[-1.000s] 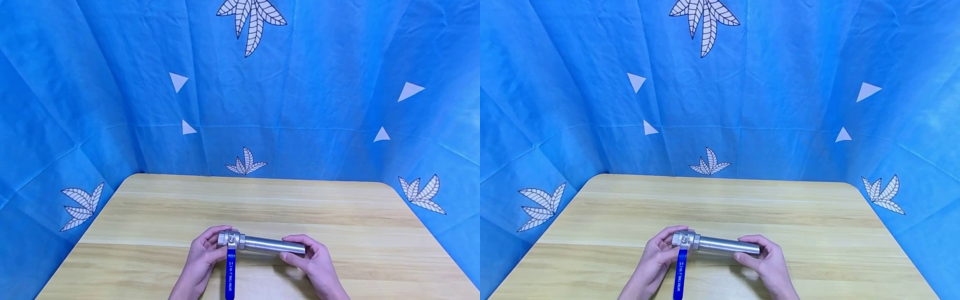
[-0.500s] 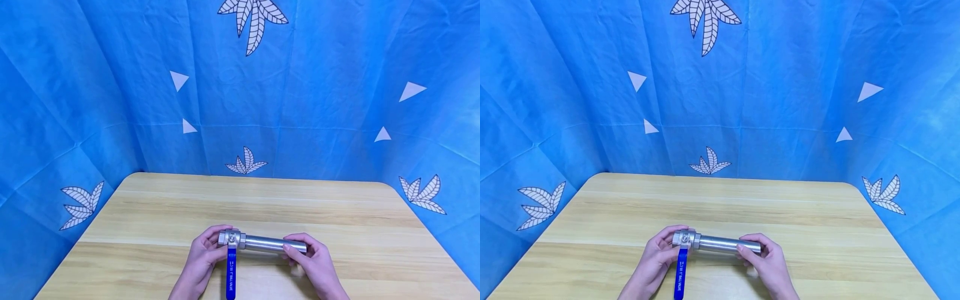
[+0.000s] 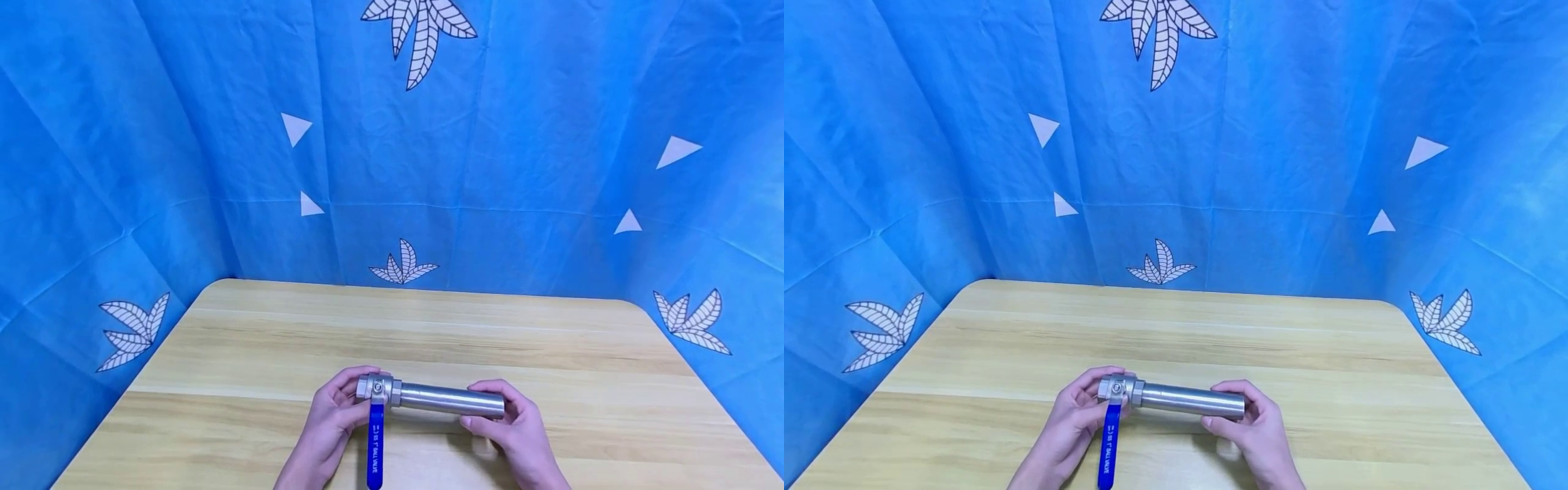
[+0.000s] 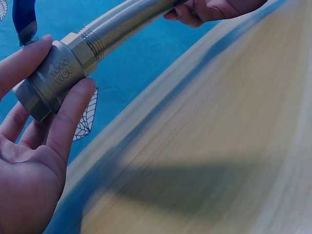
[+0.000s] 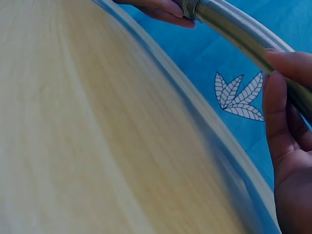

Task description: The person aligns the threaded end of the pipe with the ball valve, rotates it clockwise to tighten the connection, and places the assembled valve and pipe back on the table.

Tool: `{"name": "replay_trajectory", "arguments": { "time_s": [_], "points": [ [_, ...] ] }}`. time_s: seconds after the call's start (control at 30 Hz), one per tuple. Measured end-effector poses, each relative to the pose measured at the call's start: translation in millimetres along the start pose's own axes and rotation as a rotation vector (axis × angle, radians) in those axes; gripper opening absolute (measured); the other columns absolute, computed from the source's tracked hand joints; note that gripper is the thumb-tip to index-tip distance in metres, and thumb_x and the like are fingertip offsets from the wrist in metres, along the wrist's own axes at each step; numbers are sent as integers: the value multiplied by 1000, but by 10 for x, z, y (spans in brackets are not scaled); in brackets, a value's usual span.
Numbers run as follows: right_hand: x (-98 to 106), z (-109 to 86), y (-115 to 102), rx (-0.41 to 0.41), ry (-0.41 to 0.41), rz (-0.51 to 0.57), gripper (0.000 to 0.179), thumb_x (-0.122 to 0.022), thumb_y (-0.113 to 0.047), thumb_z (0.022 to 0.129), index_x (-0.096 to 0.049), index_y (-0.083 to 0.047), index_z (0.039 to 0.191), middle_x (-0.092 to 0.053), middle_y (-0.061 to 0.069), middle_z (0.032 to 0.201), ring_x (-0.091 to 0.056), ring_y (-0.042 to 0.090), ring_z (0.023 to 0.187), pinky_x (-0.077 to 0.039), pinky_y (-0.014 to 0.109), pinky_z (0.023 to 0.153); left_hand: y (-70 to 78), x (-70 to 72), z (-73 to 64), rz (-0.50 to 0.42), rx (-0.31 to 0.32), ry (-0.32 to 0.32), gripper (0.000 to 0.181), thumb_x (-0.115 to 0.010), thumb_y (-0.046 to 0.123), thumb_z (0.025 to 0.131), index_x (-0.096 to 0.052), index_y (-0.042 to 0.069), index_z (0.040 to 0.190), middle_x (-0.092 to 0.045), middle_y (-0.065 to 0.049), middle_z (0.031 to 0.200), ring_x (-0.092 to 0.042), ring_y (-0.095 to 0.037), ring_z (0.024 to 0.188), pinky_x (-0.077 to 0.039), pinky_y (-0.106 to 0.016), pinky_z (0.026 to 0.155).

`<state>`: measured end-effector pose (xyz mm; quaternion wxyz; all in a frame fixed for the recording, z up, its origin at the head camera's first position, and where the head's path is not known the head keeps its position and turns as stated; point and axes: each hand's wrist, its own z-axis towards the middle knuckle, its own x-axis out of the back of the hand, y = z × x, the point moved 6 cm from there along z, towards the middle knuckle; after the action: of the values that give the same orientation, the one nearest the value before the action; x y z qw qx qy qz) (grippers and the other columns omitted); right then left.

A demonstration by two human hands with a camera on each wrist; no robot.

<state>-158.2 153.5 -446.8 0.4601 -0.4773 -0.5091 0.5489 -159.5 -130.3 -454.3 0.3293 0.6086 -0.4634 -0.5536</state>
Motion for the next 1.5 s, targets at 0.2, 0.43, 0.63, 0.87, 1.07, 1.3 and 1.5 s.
{"name": "replay_trajectory", "arguments": {
  "time_s": [0.2,0.43,0.63,0.87,1.07,1.3,1.5],
  "points": [
    [23,2,12,-12,48,20,48,-83,10,80,-69,6,125,-79,0,107,-74,12,96,-63,24,81,4,-14,-7,-4,-3,-2,56,-76,-7,83,-64,2,138,-75,-9,134,-73,-24,119,-65,-33,92],
    [-17,-5,21,-51,34,46,28,-78,3,90,-72,-1,117,-81,3,96,-76,12,83,-66,29,76,11,-21,-8,-5,-11,8,57,-76,-8,83,-64,2,138,-75,-9,134,-73,-24,118,-64,-32,91],
    [-48,3,23,-67,30,23,36,-75,-2,95,-63,3,129,-80,7,92,-76,17,77,-65,32,70,8,-20,-11,3,-15,18,59,-75,-9,82,-63,0,139,-75,-10,135,-72,-24,119,-63,-32,93],
    [-66,1,6,-51,-5,11,48,-76,1,93,-56,5,136,-79,6,101,-76,20,81,-66,31,73,7,-3,-14,-4,-19,28,58,-75,-8,83,-63,2,138,-76,-6,133,-74,-23,116,-63,-32,94],
    [-75,-2,-6,-31,-36,22,54,-79,4,88,-54,6,136,-78,5,107,-77,19,86,-66,30,74,7,7,-20,-14,-30,28,58,-76,-8,83,-63,3,138,-76,-5,132,-75,-23,112,-64,-32,91],
    [-68,3,8,-16,-56,33,45,-79,4,89,-59,1,129,-80,7,98,-75,17,78,-63,29,67,6,-6,-13,-13,-21,19,57,-76,-7,84,-63,3,139,-76,-5,133,-74,-23,114,-64,-32,91],
    [-62,11,22,-22,-42,7,47,-80,2,88,-58,3,129,-81,3,98,-77,18,78,-66,34,68,12,-4,-21,-10,-34,18,59,-76,-8,83,-63,3,139,-76,-5,134,-73,-23,118,-64,-32,94]
  ]
}}
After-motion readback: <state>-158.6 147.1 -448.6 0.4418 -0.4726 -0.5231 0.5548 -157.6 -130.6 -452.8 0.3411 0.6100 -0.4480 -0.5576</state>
